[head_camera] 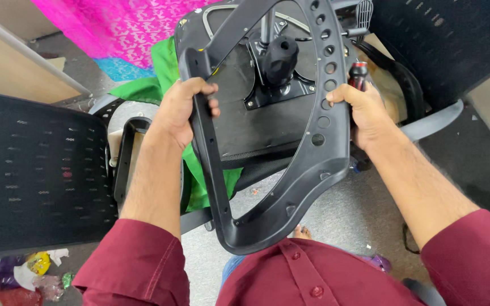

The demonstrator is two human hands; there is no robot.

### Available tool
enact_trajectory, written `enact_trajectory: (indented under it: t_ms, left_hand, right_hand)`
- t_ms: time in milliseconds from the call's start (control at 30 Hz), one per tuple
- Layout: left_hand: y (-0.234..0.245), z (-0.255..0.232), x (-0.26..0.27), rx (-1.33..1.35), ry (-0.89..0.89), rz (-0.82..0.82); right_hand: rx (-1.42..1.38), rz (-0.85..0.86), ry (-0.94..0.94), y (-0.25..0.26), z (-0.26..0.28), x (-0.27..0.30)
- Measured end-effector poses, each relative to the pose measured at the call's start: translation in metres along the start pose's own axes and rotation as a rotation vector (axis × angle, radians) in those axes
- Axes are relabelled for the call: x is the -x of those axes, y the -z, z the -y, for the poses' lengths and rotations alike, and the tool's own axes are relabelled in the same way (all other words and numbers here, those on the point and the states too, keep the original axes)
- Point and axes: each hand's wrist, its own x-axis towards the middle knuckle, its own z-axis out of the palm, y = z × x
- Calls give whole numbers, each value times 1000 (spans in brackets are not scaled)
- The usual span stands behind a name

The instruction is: The person attaches a black plastic chair base to an inverted office chair using a screwdriver. They align the base, insert screws, and tighten them to secure the base to the chair frame.

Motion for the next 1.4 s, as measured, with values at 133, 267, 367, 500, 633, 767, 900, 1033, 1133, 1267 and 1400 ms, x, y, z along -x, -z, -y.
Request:
enact_trajectory:
  t_ms: [133, 267, 367, 500, 633, 767, 900, 1033, 1133, 1267, 1400]
  left_hand:
    - [-16, 11, -2, -283, -197, -50]
    - [-12, 42, 8, -973, -320, -146]
    - [-1, 54, -1, -1318, -471, -263]
    - [8, 47, -46, -1423, -474, -271]
    - [25, 30, -90, -1528, -475, -131]
    - [38, 20, -125, -1575, -465, -10]
    - [34, 17, -148, -1658, -529, 72]
    - [29, 17, -141, -1506, -575, 70]
    - [32, 22, -111, -1466, -754, -153]
    - [45, 36, -58, -1407, -827, -558]
    - [44, 48, -20, -1051, -586, -679]
  right_hand:
    - [-185, -19, 125, 4, -18, 14]
    - [-318, -204, 164, 7, -29, 29]
    - [-344, -359, 169, 4, -37, 40]
    - [-307, -438, 156, -13, -51, 52]
    - [-117, -486, 32, -20, -57, 60]
    - [101, -634, -59, -15, -61, 61]
    - [250, -767, -38, -2, -61, 52]
    - [408, -836, 31, 21, -55, 44]
    - [525, -850, 92, 35, -48, 30]
    - [616, -827, 97, 48, -41, -2]
    - [739, -842, 92, 60, -35, -22]
